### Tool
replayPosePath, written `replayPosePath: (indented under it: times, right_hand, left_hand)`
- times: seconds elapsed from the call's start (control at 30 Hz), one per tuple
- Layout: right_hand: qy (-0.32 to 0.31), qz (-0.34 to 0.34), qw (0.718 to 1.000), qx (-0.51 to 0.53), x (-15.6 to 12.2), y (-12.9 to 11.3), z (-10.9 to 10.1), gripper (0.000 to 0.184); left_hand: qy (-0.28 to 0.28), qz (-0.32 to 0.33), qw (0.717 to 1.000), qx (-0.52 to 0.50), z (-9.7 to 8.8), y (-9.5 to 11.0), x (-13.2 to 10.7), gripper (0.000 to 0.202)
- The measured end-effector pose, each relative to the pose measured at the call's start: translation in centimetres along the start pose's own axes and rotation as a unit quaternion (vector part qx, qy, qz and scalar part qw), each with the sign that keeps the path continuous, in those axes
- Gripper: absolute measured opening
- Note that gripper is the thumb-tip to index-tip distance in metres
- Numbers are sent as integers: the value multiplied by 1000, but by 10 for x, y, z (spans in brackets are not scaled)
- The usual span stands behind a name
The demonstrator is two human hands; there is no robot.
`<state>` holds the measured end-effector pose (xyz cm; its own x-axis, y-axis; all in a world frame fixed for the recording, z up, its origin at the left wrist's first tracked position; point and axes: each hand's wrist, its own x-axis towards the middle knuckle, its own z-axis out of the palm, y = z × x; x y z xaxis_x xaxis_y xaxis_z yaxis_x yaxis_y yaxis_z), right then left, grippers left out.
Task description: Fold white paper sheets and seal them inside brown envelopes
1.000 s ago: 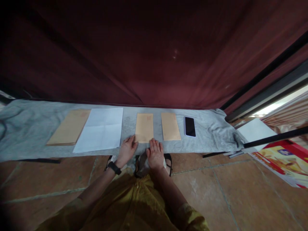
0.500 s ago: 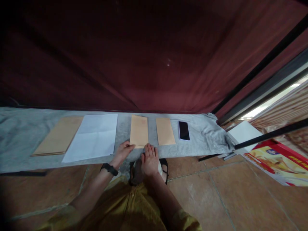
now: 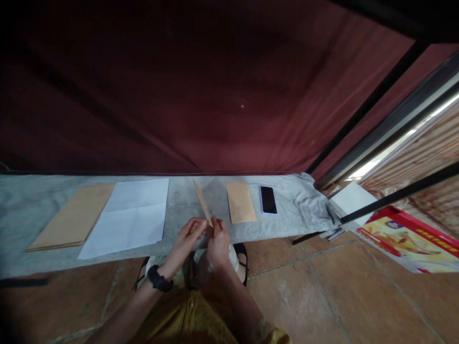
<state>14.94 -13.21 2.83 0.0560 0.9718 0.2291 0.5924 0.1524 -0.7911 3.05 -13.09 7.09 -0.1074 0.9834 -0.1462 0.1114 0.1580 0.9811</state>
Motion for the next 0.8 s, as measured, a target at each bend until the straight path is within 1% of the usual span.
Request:
replayPosePath:
  times: [0.03, 0.1, 0.17, 0.23, 0.3, 0.37, 0.43, 0.53, 0.7, 0.8]
  right_hand:
    - [17, 29, 997, 64, 2, 2, -1, 37]
    - [38, 91, 977, 189, 4, 6, -1, 35]
    - [36, 156, 939, 305, 3, 9, 1, 38]
    - [21, 208, 891, 404, -1, 10, 5, 40]
    - [5, 234, 848, 476, -5, 7, 8, 42]
    - [-8, 242, 823, 514, -9, 5, 9, 42]
    - [-19, 246, 811, 530, -10, 4, 9, 43]
    - [-19, 261, 806, 531, -10, 8, 7, 43]
    - [44, 288, 817, 498, -1, 28, -2, 44]
    - [76, 285, 829, 476, 7, 43, -13, 44]
  left_hand:
    - [12, -12, 1000, -7, 0, -1, -1, 37]
    - [38, -47, 998, -19, -2, -8, -2, 43]
    - [33, -95, 994, -52, -2, -19, -1, 50]
    - [1, -139, 985, -99, -1, -29, 0, 53]
    - [-21, -162, 978, -130, 2, -36, 0, 50]
    - [-25, -164, 977, -132, 5, -39, 0, 44]
    - [-22, -159, 980, -122, 6, -41, 1, 40]
    - [-29, -153, 982, -107, 4, -43, 2, 38]
    - [-42, -151, 984, -88, -1, -45, 6, 36]
    - [-52, -138, 987, -68, 3, -42, 14, 35]
